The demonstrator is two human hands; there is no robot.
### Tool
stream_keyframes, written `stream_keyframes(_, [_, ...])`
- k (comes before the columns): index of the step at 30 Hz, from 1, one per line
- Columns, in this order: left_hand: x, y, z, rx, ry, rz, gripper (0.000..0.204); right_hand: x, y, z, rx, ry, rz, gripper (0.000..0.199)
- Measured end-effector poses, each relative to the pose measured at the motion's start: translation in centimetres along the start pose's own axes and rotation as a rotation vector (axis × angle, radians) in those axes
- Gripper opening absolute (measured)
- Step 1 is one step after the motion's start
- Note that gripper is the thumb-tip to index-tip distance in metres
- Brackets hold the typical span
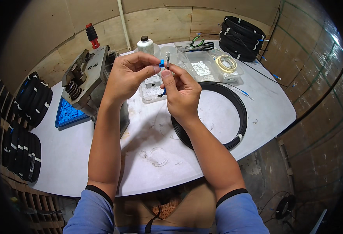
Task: Assembling an electrical wire connector by inserting wires into a blue housing and using a press machine at a workbench.
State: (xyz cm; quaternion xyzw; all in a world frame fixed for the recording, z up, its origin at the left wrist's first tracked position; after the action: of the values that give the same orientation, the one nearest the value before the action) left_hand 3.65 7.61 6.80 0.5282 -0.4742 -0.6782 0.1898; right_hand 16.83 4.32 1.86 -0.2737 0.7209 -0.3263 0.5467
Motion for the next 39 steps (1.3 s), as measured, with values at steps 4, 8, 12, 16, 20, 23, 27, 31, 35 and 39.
stream_keyframes(4, [0.0,-0.07,0.32,-0.005,0.022,-0.016,0.016,0.08,-0.02,-0.2,-0.016,-0.007,-0.011,0.024])
stream_keyframes(8, [-0.06,-0.11,0.29,-0.011,0.028,-0.02,0.017,0.09,0.14,-0.19,-0.023,-0.009,-0.02,0.023])
stream_keyframes(12, [-0.07,-0.11,0.31,-0.033,0.042,-0.014,0.016,0.03,0.07,-0.15,-0.015,-0.008,-0.025,0.024])
stream_keyframes(16, [-0.1,-0.28,0.29,-0.032,0.039,-0.005,0.017,0.0,0.0,-0.17,-0.017,-0.012,-0.023,0.024])
stream_keyframes(20, [-0.01,-0.46,0.18,-0.029,0.01,0.045,0.019,0.05,0.04,-0.19,-0.01,-0.011,-0.033,0.025])
stream_keyframes(23, [-0.02,-0.46,0.11,-0.032,0.01,0.046,0.019,0.04,0.1,-0.06,-0.006,-0.003,-0.028,0.025])
stream_keyframes(27, [0.03,-0.28,0.18,-0.028,0.01,0.038,0.018,0.04,0.16,-0.05,0.01,-0.005,-0.029,0.026])
stream_keyframes(31, [-0.01,-0.36,0.27,-0.026,0.016,0.036,0.018,0.02,0.0,-0.08,0.009,0.015,-0.02,0.026])
stream_keyframes(35, [0.02,-0.18,0.28,-0.034,0.017,0.026,0.017,0.03,0.15,-0.08,0.014,0.005,-0.026,0.026])
stream_keyframes(39, [0.02,-0.1,0.24,-0.037,0.012,0.02,0.017,0.04,0.27,-0.07,0.012,-0.005,-0.036,0.026])
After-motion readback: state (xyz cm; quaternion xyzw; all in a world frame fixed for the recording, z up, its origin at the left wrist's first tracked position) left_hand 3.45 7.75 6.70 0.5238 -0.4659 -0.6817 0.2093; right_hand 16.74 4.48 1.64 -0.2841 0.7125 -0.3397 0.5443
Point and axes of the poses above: each hand's wrist, its own x-axis away from the middle knuckle, its own z-axis out of the back of the hand, y = z × x, the point moved 9 cm from there along -x, towards the middle knuckle, and after that the axes turned 9 degrees about x, right-handed, at the moved point
